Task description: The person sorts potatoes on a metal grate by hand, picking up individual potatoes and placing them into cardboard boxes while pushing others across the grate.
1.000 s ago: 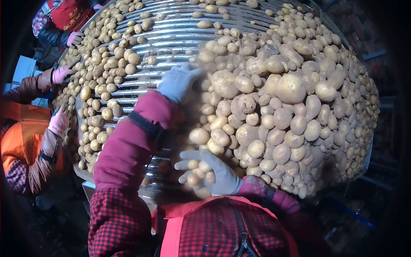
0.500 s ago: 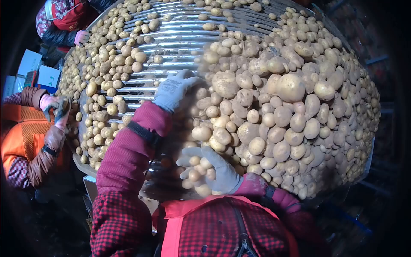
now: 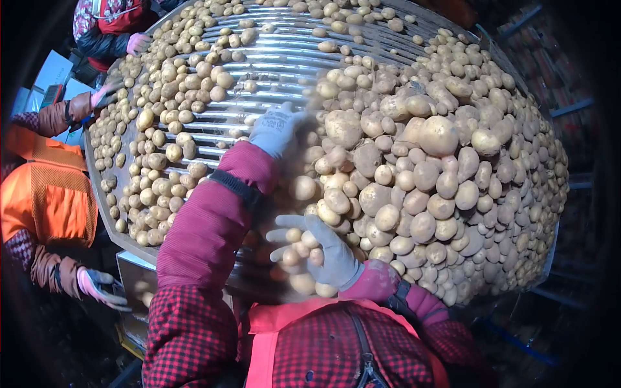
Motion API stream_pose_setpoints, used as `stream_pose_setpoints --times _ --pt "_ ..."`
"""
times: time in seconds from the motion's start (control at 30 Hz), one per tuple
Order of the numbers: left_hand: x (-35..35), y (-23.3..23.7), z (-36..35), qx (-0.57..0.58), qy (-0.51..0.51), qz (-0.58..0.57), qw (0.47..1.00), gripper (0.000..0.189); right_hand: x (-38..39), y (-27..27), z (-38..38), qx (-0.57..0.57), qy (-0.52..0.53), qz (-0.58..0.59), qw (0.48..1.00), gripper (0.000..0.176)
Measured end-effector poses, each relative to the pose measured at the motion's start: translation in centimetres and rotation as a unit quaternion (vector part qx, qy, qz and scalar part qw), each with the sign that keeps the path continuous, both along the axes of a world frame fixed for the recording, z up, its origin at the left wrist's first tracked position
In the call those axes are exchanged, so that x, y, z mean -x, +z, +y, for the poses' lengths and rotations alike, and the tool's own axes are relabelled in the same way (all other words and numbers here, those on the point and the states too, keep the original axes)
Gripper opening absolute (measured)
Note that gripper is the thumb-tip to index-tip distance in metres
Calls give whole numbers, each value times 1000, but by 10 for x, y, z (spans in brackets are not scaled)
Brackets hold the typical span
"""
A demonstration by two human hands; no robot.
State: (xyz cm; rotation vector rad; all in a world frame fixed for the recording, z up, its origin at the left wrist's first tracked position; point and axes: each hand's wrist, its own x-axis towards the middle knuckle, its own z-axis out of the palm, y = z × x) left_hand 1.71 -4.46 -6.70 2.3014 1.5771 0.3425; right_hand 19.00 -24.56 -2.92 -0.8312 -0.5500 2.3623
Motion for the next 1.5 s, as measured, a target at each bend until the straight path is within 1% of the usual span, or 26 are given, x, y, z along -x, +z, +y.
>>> stream_pose_setpoints --times 0.13,0.23,0.27,0.33,0.37,0.5,0.53,0.57,0.6,0.63,0.67,0.7,0.77,0.8,0.87,0.9,0.93,0.97,1.0,1.07,1.1,1.17,1.2,1.23,1.43,1.5 --pt "0 3 -1 20 52 7 998 45 2 3 1 -4 -11 -11 1000 65" --pt "6 0 -5 22 70 -45 996 46 1 2 0 1 -25 -3 1000 63" --pt "10 -12 -5 46 84 -162 982 47 2 2 0 1 -31 5 1000 62" --pt "9 -1 -9 85 109 -385 913 49 1 3 -2 -31 -44 7 999 61" --pt "11 4 -19 193 201 -496 823 51 1 3 -3 -63 -52 1 997 60" --pt "26 31 -64 96 156 -755 630 57 -4 -1 -4 -70 -68 83 992 43" --pt "34 35 -76 101 138 -768 618 49 -5 0 -2 -74 -65 108 989 44" --pt "35 38 -92 88 134 -803 575 47 -5 2 -1 -77 -62 134 986 47" --pt "28 46 -110 75 128 -835 530 45 -4 11 -5 -206 -53 -24 977 49" --pt "25 45 -127 57 190 -848 491 46 -2 23 -4 -66 -100 41 992 52" --pt "23 44 -141 34 144 -875 461 49 1 32 -2 78 -142 101 982 56" --pt "20 47 -155 26 152 -869 470 51 3 38 -4 38 -151 64 986 58" --pt "7 57 -183 -16 161 -843 513 56 4 19 -8 -213 -196 -8 957 44" --pt "1 54 -193 -32 139 -842 519 58 6 9 -10 -254 -195 -42 946 42" --pt "-14 60 -218 -57 195 -797 569 57 10 -12 -12 -332 -196 -113 916 43" --pt "-28 69 -223 -110 253 -738 616 54 14 0 -14 -356 -199 -135 903 41" --pt "-34 69 -235 -110 220 -744 622 50 17 16 -15 -301 -198 -75 930 38" --pt "-28 73 -238 -223 187 -598 747 50 21 32 -16 -241 -198 -17 950 36" --pt "-29 79 -244 -251 166 -514 803 51 23 56 -18 -89 -180 120 972 35" --pt "-31 82 -253 -369 151 -289 870 53 25 67 -25 -11 -131 193 972 32" --pt "-31 78 -258 -362 141 -282 877 52 21 60 -29 -94 -104 139 980 30" --pt "-27 78 -273 -347 146 -253 891 51 20 34 -23 139 4 279 950 27" --pt "-27 79 -282 -337 159 -234 898 50 25 30 -26 183 -7 284 941 25" --pt "-27 79 -291 -303 181 -233 906 51 29 31 -31 182 0 270 946 26" --pt "1 82 -335 -340 212 -219 890 60 60 43 -60 41 52 155 986 31" --pt "15 86 -349 -357 243 -249 867 49 83 40 -71 15 71 135 988 33"
